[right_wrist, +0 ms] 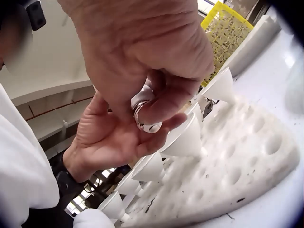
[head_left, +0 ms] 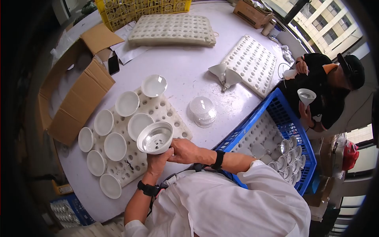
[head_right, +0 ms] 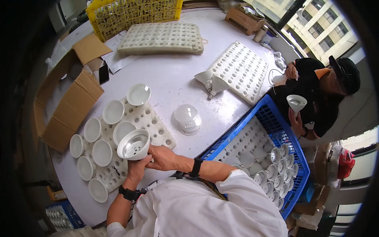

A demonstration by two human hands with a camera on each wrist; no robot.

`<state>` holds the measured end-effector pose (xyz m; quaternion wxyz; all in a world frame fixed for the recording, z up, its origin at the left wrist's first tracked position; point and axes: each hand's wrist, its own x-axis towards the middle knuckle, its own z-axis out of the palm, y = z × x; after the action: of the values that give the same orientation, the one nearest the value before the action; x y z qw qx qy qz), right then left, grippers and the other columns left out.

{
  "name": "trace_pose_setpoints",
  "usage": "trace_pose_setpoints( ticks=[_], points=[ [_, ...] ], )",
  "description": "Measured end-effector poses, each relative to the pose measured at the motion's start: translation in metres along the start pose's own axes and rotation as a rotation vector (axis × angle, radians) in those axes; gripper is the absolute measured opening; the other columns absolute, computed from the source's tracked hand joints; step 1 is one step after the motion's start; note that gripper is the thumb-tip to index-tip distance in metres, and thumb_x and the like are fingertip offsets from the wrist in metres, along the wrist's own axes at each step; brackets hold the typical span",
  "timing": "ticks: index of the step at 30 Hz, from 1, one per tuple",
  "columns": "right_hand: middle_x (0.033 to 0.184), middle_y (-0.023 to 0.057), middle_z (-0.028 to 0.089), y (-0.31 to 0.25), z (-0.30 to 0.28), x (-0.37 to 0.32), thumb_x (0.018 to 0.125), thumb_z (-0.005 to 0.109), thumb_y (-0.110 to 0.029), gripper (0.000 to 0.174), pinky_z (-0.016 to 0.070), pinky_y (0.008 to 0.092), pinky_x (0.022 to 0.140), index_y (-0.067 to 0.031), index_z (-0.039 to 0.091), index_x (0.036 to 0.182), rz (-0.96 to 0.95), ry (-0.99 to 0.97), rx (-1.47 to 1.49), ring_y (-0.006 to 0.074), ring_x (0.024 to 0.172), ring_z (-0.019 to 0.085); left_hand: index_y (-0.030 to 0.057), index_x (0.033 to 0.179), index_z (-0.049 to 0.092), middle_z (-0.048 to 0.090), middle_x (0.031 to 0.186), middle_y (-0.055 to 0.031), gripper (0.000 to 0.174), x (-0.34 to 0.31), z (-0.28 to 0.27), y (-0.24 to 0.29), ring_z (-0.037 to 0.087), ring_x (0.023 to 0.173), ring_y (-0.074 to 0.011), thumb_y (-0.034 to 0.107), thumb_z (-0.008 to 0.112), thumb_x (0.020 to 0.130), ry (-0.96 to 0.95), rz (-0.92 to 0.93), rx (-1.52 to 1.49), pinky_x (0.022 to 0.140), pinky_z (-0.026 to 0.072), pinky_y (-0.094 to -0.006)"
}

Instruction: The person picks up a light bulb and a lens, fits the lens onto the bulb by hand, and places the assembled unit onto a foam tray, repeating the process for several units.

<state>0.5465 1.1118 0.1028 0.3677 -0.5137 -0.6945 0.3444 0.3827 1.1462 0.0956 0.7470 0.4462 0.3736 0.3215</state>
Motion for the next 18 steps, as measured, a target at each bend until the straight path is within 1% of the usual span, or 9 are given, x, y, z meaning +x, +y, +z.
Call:
trace_pose_setpoints(
  ticks=[2, 3, 4, 6, 8, 9, 11, 13, 18],
  points=[
    [0.099, 0.0175, 0.062, -0.019, -0.022, 0.011, 0.075, 0.070, -0.030, 0.046, 0.0493, 0.0403, 0.076, -0.0035, 0.056, 0.111, 0.196, -0.376, 0.029, 0.0334, 0.088, 0.060, 0.0001, 0.104, 0.061, 0.065, 0.099, -0.0081, 0.031, -0.005, -0.012, 0.002, 0.061, 0.091, -0.0161, 0.009, 0.068, 0.075, 0.042, 0.041, 0.259, 0.082, 0.0479, -0.0296],
    [0.104, 0.0155, 0.061, -0.008, -0.031, 0.013, 0.075, 0.070, -0.036, 0.049, 0.0492, 0.0398, 0.076, -0.0038, 0.058, 0.110, 0.242, -0.338, -0.121, 0.0313, 0.088, 0.061, -0.0010, 0.099, 0.064, 0.067, 0.092, -0.0084, 0.023, -0.010, -0.015, 0.003, 0.064, 0.086, -0.0164, 0.006, 0.064, 0.076, 0.122, 0.192, 0.403, 0.078, 0.0495, -0.0295],
    [0.105, 0.0145, 0.062, 0.020, -0.036, 0.013, 0.075, 0.071, -0.038, 0.051, 0.0490, 0.0387, 0.079, -0.0039, 0.059, 0.110, 0.191, -0.126, -0.299, 0.0298, 0.094, 0.060, -0.0010, 0.099, 0.064, 0.067, 0.092, -0.0084, 0.023, -0.014, -0.022, 0.001, 0.064, 0.086, -0.0164, 0.006, 0.064, 0.076, 0.128, 0.193, 0.401, 0.078, 0.0495, -0.0295],
    [0.119, 0.0197, 0.054, 0.072, -0.068, 0.022, 0.072, 0.072, -0.042, 0.062, 0.0404, 0.0424, 0.097, -0.0063, 0.055, 0.120, 0.262, 0.096, -0.613, 0.0364, 0.117, 0.046, -0.0026, 0.112, 0.057, 0.064, 0.104, -0.0131, 0.034, -0.025, -0.038, -0.007, 0.064, 0.094, -0.0230, 0.004, 0.062, 0.079, 0.081, 0.159, 0.261, 0.073, 0.0531, -0.0302],
    [0.123, 0.0244, 0.049, 0.103, -0.085, 0.026, 0.067, 0.074, -0.047, 0.078, 0.0368, 0.0476, 0.099, -0.0069, 0.048, 0.129, 0.535, 0.161, -0.898, 0.0383, 0.118, 0.045, -0.0037, 0.110, 0.058, 0.064, 0.103, -0.0138, 0.031, -0.032, -0.040, -0.011, 0.064, 0.094, -0.0241, 0.004, 0.061, 0.080, 0.128, 0.137, 0.210, 0.071, 0.0540, -0.0301],
    [0.123, 0.0244, 0.049, 0.113, -0.093, 0.028, 0.067, 0.074, -0.047, 0.078, 0.0368, 0.0476, 0.099, -0.0069, 0.048, 0.129, 0.524, 0.153, -0.903, 0.0383, 0.118, 0.045, -0.0045, 0.110, 0.057, 0.064, 0.102, -0.0139, 0.031, -0.036, -0.042, -0.013, 0.065, 0.093, -0.0235, 0.004, 0.062, 0.080, 0.150, 0.088, 0.177, 0.071, 0.0541, -0.0298],
    [0.127, 0.0270, 0.044, 0.123, -0.104, 0.031, 0.062, 0.073, -0.051, 0.089, 0.0305, 0.0527, 0.101, -0.0092, 0.041, 0.134, 0.822, -0.038, -0.740, 0.0408, 0.121, 0.041, -0.0052, 0.110, 0.057, 0.064, 0.100, -0.0140, 0.032, -0.042, -0.044, -0.014, 0.065, 0.092, -0.0229, 0.004, 0.062, 0.080, 0.183, 0.040, 0.140, 0.071, 0.0542, -0.0294],
    [0.127, 0.0267, 0.044, 0.131, -0.108, 0.030, 0.061, 0.073, -0.051, 0.089, 0.0303, 0.0529, 0.101, -0.0094, 0.042, 0.134, 0.844, -0.042, -0.692, 0.0403, 0.121, 0.040, -0.0041, 0.100, 0.063, 0.068, 0.089, -0.0095, 0.025, -0.048, -0.042, -0.011, 0.065, 0.081, -0.0164, 0.002, 0.063, 0.075, 0.263, 0.049, 0.148, 0.073, 0.0512, -0.0277],
    [0.128, 0.0271, 0.043, 0.134, -0.106, 0.030, 0.060, 0.073, -0.050, 0.090, 0.0291, 0.0536, 0.101, -0.0117, 0.041, 0.135, 0.830, -0.058, -0.735, 0.0400, 0.123, 0.039, -0.0038, 0.095, 0.065, 0.069, 0.085, -0.0092, 0.022, -0.051, -0.055, -0.018, 0.065, 0.079, -0.0154, 0.005, 0.064, 0.075, 0.269, 0.107, 0.220, 0.072, 0.0504, -0.0281]
  ],
)
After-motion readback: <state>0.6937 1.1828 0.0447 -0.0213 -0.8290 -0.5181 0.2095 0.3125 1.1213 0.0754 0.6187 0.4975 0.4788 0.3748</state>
